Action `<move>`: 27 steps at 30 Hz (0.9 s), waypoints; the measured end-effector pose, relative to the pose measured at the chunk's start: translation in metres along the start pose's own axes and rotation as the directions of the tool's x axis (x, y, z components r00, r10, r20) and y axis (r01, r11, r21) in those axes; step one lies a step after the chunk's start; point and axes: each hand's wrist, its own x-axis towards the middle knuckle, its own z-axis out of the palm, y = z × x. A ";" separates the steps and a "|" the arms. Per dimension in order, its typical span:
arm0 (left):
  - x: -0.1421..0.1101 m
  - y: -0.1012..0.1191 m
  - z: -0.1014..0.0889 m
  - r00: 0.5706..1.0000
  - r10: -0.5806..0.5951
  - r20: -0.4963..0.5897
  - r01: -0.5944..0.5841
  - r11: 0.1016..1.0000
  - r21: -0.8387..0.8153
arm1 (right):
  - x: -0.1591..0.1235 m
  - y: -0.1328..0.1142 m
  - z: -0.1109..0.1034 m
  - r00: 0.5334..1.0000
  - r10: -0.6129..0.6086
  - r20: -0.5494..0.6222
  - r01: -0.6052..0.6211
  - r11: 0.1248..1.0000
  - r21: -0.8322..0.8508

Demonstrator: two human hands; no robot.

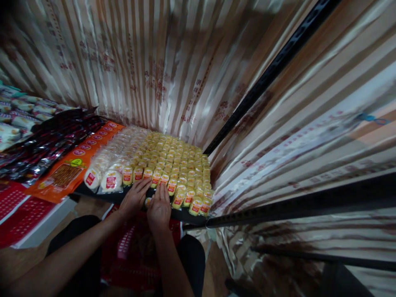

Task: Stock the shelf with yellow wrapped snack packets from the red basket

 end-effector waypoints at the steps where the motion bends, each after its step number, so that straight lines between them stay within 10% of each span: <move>1: 0.000 0.000 0.000 1.000 -0.001 0.005 0.001 1.000 0.000 | -0.001 0.000 -0.001 1.000 -0.014 -0.008 0.014 1.000 0.014; 27: 0.004 0.004 -0.007 0.998 0.006 0.060 -0.002 0.998 -0.066 | -0.010 0.008 0.005 0.994 0.077 -0.084 -0.071 0.995 0.063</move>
